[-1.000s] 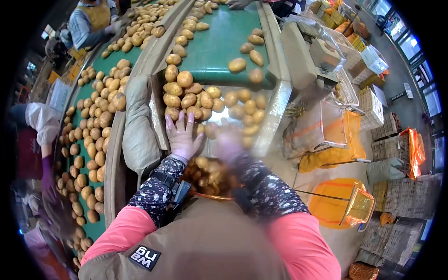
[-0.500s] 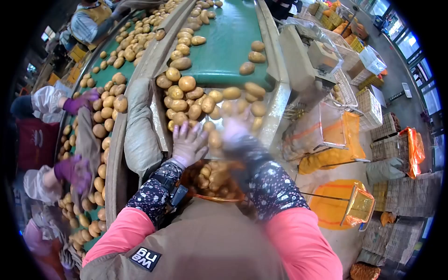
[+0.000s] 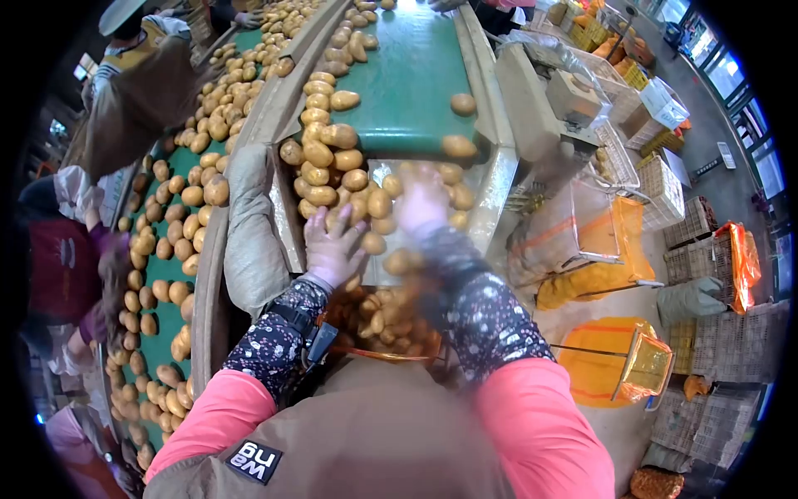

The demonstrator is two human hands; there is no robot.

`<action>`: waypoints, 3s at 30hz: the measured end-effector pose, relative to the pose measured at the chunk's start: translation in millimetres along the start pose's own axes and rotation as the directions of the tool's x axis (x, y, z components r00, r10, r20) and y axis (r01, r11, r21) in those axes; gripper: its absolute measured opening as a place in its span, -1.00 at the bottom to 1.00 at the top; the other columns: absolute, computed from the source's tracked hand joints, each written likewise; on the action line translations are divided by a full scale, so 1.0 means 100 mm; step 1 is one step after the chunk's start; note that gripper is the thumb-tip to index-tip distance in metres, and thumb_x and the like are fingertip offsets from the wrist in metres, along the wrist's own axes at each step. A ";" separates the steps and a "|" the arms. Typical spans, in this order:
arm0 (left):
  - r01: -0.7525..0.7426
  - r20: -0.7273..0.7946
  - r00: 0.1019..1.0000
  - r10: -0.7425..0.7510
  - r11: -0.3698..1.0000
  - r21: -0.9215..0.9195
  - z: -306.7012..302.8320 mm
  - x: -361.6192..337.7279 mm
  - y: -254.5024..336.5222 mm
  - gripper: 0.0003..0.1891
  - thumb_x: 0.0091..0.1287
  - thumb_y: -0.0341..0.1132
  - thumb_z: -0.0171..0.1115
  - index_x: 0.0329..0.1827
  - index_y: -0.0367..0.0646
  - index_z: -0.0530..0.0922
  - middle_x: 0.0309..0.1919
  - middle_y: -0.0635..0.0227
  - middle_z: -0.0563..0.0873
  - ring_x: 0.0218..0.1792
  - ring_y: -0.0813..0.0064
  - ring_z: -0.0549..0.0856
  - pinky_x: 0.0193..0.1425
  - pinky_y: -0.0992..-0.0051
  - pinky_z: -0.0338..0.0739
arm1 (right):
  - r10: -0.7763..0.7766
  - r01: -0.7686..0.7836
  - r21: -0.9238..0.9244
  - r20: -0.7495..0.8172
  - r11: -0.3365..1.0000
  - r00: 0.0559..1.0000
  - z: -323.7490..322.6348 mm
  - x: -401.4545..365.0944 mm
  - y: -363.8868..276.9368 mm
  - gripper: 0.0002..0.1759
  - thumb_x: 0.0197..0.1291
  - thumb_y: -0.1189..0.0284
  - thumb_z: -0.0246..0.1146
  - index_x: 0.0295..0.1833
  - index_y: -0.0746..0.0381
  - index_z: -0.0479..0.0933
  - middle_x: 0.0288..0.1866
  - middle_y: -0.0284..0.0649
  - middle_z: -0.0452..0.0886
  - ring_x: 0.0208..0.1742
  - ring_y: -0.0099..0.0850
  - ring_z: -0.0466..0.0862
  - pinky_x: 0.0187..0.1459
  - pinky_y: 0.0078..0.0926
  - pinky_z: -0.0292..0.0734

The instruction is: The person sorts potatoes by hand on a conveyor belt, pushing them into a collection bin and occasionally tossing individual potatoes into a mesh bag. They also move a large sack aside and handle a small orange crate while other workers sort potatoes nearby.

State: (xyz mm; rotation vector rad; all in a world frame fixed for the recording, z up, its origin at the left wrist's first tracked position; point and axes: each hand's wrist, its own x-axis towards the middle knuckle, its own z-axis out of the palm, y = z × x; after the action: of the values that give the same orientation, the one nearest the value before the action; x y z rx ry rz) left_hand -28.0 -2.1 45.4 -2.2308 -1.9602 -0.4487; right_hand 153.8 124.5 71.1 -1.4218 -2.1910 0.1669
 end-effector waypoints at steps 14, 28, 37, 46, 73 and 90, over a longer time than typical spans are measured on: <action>-0.364 0.022 0.930 0.366 0.929 -0.068 -0.01 0.22 0.24 -0.65 0.20 -0.20 0.27 0.08 0.11 0.62 -0.04 0.39 0.67 -0.06 0.17 0.64 0.11 0.11 0.51 | -0.098 0.148 -0.365 0.153 0.919 0.983 0.33 0.11 0.15 -0.77 0.24 0.33 0.16 -0.05 -0.05 0.66 -0.23 -0.24 0.73 -0.09 -0.24 0.73 -0.06 -0.19 0.61; -0.092 0.488 0.872 0.017 0.987 0.130 -0.18 0.27 0.59 -0.63 0.31 -0.37 0.11 0.18 0.10 0.58 -0.06 0.32 0.68 -0.16 0.20 0.74 0.00 0.11 0.57 | 0.052 -0.094 0.220 0.189 0.971 0.981 0.22 0.07 0.04 -0.68 0.14 0.48 0.22 0.04 0.10 0.65 0.00 0.02 0.68 0.09 -0.06 0.67 0.14 -0.21 0.57; -0.050 0.413 0.907 0.085 0.994 -0.096 0.07 0.27 0.37 -0.69 0.29 -0.26 0.20 0.09 -0.02 0.60 -0.09 0.22 0.70 -0.13 0.19 0.74 -0.02 0.14 0.60 | 0.213 -0.174 0.936 0.111 0.306 0.971 -0.07 0.07 -0.62 -0.51 0.14 0.72 0.22 0.22 0.23 0.55 0.08 -0.24 0.59 0.10 -0.42 0.57 0.20 -0.45 0.53; 0.156 0.268 0.961 -0.063 0.926 -0.345 0.02 0.18 0.24 -0.61 0.24 -0.09 0.29 0.09 -0.01 0.66 -0.24 0.10 0.77 -0.18 0.03 0.74 -0.01 0.20 0.64 | -0.059 -0.215 0.680 0.356 0.701 0.933 -0.07 -0.47 -0.38 -0.53 0.13 0.53 0.23 0.22 0.17 0.61 0.15 -0.01 0.66 0.12 -0.15 0.69 0.16 -0.34 0.58; 0.157 0.237 0.958 -0.164 0.986 0.049 0.23 -0.17 0.17 -0.13 0.17 -0.08 0.36 0.56 -0.06 0.23 0.53 0.03 0.25 0.57 -0.16 0.08 0.62 -0.17 -0.15 | -0.021 -0.479 0.850 0.495 0.219 0.869 0.43 -0.87 0.04 -0.34 0.09 0.65 0.35 0.37 0.26 0.42 0.22 -0.14 0.52 0.10 -0.32 0.60 0.14 -0.33 0.58; -0.227 0.212 0.953 0.218 0.974 0.020 0.06 0.17 0.24 -0.23 0.11 -0.03 0.43 0.47 0.47 0.38 0.54 0.14 0.24 0.55 0.00 0.20 0.48 -0.47 -0.08 | 0.428 -0.122 0.985 0.165 -0.125 0.888 -1.32 -0.66 1.09 -0.66 0.44 0.15 0.15 0.17 0.10 0.49 -0.16 -0.25 0.58 -0.52 -0.51 0.43 -0.58 -0.63 0.30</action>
State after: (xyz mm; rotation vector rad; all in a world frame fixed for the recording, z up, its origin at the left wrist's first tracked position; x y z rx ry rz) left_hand -1.9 12.4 47.0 -2.5218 -1.7544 -0.1458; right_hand 328.0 91.8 120.7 -0.7661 -0.7941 1.4281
